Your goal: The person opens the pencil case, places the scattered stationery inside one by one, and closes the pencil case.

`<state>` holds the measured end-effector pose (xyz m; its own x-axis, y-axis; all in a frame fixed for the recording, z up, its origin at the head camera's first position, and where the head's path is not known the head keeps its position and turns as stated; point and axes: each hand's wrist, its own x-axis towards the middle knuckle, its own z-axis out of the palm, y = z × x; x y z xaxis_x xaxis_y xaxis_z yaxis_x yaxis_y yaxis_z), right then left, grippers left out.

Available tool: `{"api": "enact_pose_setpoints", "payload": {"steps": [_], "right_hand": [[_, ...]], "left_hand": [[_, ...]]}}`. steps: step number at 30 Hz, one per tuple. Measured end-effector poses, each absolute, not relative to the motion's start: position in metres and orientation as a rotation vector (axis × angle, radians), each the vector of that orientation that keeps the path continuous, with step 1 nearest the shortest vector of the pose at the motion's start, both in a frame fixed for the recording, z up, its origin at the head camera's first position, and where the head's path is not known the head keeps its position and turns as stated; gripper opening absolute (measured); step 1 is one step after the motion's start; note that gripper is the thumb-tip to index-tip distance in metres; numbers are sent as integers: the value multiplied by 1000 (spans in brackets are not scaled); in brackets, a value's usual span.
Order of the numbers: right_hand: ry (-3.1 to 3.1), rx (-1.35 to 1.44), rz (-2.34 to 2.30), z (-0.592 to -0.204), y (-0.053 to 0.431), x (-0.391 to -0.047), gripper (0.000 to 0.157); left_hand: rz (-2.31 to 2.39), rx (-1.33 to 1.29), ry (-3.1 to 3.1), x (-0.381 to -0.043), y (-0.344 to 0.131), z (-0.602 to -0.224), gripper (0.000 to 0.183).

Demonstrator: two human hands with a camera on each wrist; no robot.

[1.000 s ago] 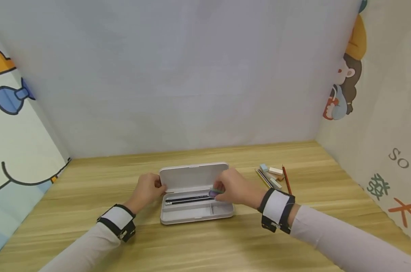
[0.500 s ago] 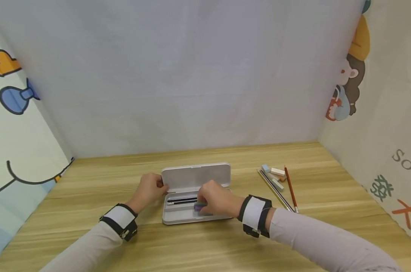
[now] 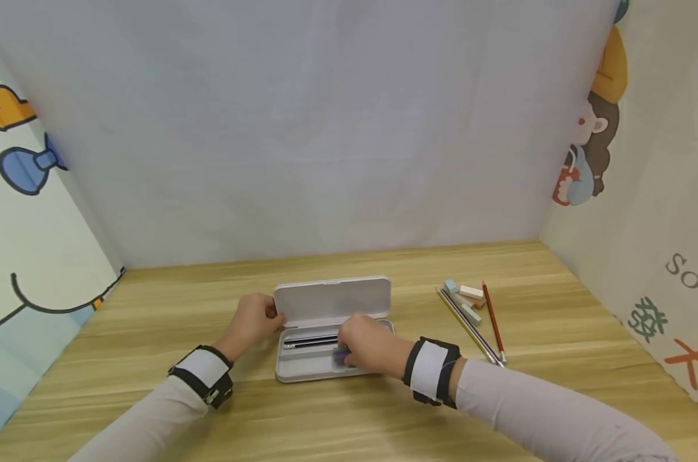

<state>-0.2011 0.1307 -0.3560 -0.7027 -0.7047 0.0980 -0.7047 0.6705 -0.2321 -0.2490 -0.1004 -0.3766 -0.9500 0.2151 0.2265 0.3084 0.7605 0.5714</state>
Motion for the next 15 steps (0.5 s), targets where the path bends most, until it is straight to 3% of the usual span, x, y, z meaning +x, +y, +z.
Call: {"api": "enact_pose_setpoints", "payload": {"steps": [15], "right_hand": [[-2831, 1163, 300, -362, 132, -197, 7]], "left_hand": [[-946, -441, -2772, -247, -99, -376, 8]]}}
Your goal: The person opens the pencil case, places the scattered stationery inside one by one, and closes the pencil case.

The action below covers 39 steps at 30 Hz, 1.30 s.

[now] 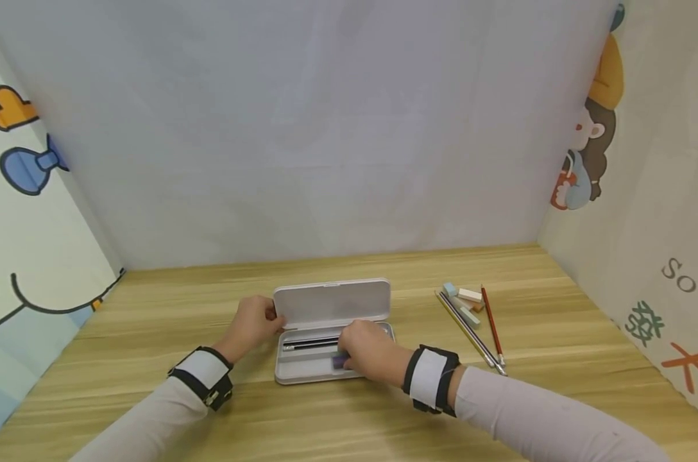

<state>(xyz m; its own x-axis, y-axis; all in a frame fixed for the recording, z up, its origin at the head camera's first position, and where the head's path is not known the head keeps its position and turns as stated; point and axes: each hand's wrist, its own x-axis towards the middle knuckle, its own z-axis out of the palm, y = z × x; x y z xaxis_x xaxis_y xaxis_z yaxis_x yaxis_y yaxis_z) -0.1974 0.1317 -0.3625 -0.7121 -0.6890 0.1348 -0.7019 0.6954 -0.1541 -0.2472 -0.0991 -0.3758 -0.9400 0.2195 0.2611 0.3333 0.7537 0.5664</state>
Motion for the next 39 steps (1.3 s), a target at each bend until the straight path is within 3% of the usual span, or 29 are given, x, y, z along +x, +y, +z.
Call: {"api": "enact_pose_setpoints", "payload": {"steps": [19, 26, 33, 39], "right_hand": [[-2871, 1205, 501, -364, 147, -203, 17], [-2886, 1140, 603, -353, 185, -207, 13], [-2859, 978, 555, -335, 236, -213, 23], [-2877, 792, 474, -326, 276, -228, 22]], "left_hand": [[-951, -418, -2782, -247, -98, -379, 7], [-942, -414, -2779, -247, -97, -376, 11], [-942, -396, -2802, -246, -96, -373, 11], [-939, -388, -2814, -245, -96, -374, 10]]}}
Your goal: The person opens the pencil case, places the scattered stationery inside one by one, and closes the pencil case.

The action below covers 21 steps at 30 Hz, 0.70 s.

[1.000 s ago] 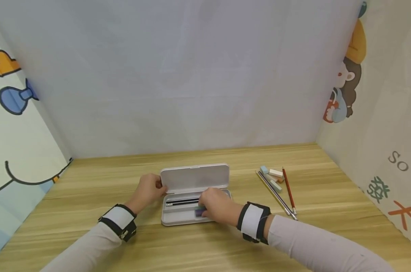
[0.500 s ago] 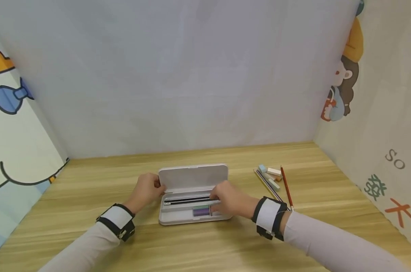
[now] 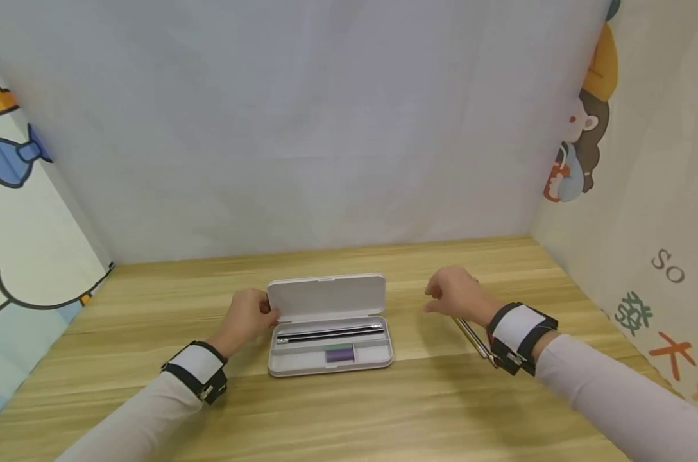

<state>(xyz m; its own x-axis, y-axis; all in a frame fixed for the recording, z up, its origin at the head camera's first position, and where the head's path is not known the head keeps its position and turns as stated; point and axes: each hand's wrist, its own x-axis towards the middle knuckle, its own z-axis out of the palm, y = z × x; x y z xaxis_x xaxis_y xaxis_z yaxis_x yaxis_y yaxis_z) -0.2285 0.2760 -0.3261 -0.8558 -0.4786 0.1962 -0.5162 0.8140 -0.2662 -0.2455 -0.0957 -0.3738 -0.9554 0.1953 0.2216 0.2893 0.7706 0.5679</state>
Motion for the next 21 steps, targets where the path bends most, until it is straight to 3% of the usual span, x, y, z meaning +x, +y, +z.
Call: {"api": "enact_pose_setpoints", "payload": {"steps": [13, 21], "right_hand": [[-3019, 509, 348, -330, 326, -265, 32], [-3033, 513, 330, -339, 331, -273, 24]], "left_hand": [[-930, -420, -2780, -247, -98, -376, 15], [-919, -424, -2785, -247, -98, -376, 14]]}}
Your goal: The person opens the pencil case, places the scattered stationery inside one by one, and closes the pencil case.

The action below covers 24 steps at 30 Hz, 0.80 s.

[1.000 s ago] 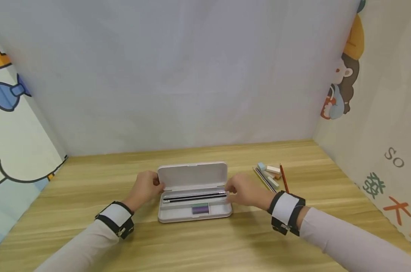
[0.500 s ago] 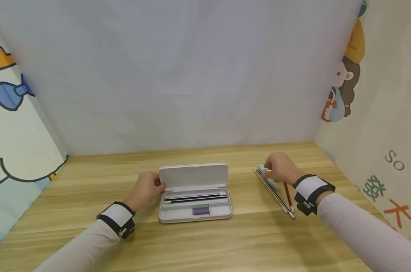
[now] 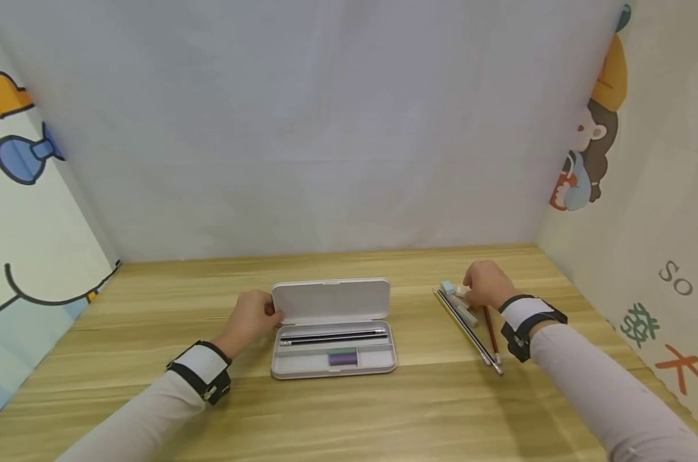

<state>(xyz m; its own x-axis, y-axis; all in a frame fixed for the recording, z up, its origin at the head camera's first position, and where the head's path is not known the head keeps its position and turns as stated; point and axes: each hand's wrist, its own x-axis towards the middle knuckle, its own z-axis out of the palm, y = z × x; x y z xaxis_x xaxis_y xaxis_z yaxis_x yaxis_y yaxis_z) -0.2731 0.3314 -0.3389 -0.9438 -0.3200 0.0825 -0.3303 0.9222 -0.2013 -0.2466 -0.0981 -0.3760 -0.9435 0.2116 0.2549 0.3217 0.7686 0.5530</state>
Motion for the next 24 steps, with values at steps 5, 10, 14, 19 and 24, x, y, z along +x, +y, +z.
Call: {"api": "enact_pose_setpoints", "payload": {"steps": [5, 10, 14, 19, 24], "right_hand": [[-3016, 521, 341, -343, 330, -274, 21], [-3026, 531, 365, -347, 329, -274, 9], [-3034, 511, 408, -346, 329, -273, 7], [-3021, 484, 465, -340, 327, -268, 11], [-2986, 531, 506, -336, 318, -254, 6]], "left_hand": [[-913, -397, -2806, -246, -99, -376, 13], [-921, -392, -2818, -246, -99, -375, 11], [-919, -392, -2821, -246, -99, -376, 11], [-920, -400, -2816, -246, -99, -376, 12], [-926, -405, -2815, -246, -97, -376, 10]]}}
